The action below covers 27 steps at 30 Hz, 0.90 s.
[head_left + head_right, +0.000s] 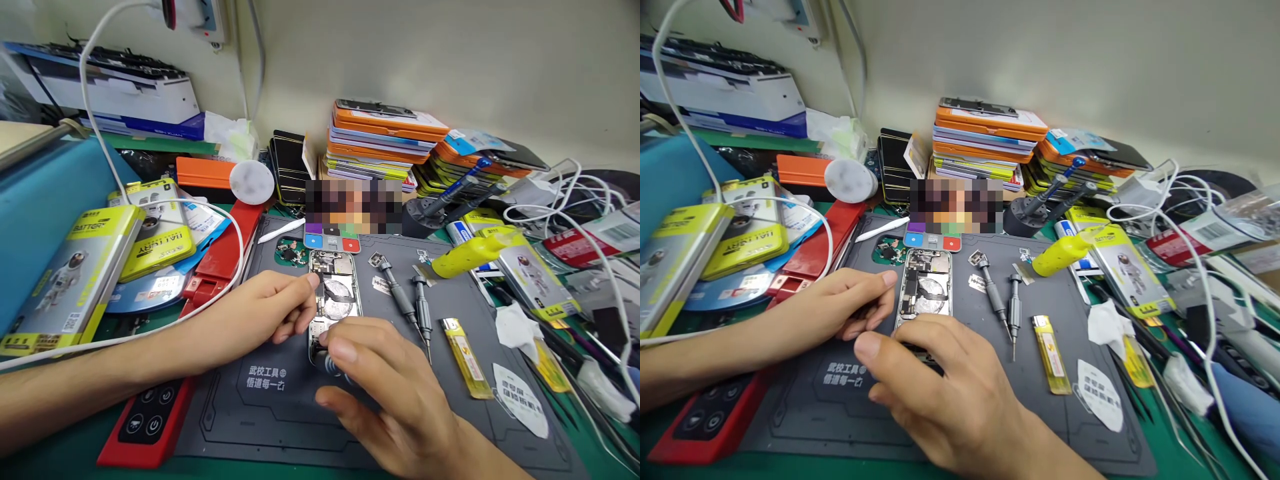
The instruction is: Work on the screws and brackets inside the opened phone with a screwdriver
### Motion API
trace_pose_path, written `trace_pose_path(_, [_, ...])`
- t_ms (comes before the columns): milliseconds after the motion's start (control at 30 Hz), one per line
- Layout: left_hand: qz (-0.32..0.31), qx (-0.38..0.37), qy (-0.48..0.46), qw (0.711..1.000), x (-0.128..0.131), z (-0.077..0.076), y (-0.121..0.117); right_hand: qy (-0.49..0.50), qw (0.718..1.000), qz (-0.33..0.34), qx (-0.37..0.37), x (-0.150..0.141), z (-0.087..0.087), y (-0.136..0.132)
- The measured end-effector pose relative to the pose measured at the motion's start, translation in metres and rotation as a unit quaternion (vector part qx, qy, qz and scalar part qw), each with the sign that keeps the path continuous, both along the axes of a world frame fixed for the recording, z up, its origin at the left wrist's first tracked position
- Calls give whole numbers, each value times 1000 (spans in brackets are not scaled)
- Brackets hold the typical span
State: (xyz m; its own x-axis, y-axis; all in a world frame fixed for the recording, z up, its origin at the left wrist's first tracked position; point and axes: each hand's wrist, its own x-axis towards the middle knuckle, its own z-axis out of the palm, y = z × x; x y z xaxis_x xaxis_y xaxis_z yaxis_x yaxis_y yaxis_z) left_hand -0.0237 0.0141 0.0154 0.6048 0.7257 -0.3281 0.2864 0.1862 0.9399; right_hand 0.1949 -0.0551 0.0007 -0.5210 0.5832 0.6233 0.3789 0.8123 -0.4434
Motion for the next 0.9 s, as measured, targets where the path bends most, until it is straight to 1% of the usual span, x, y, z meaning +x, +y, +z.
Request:
trace_pose_path(167, [1, -2, 2, 1000, 1, 1, 0, 5, 1000, -4, -1, -1, 1, 0])
trace_pose_path(333, [-1, -3, 4, 1000, 1, 1, 0, 18, 998, 44, -41, 3, 4, -1])
trace_pose_path(433, [-4, -6, 1, 1000, 1, 0, 1, 11, 999, 20, -28, 4, 5, -1])
trace_pose_path(500, [-6, -8, 0, 1000, 1, 0, 1, 9, 999, 25, -23, 4, 5, -1])
trace_pose_path(567, [-8, -9, 0, 1000, 0, 0, 0, 12, 998, 37, -41, 4, 5, -1])
trace_pose_path(633, [-13, -11, -5, 1000, -1, 1, -1, 15, 998, 30, -55, 3, 4, -1])
trace_pose_path(800, [-16, 24, -17, 999, 0, 4, -1, 13, 1000, -5, -15, 1, -2, -2])
trace_pose_path(833, [-14, 28, -16, 999, 1, 5, -1, 14, 1000, -8, -18, 1, -4, -2])
trace_pose_path(900, [-20, 31, -14, 999, 2, 5, 0, 32, 998, -15, -50, 1, -6, -4])
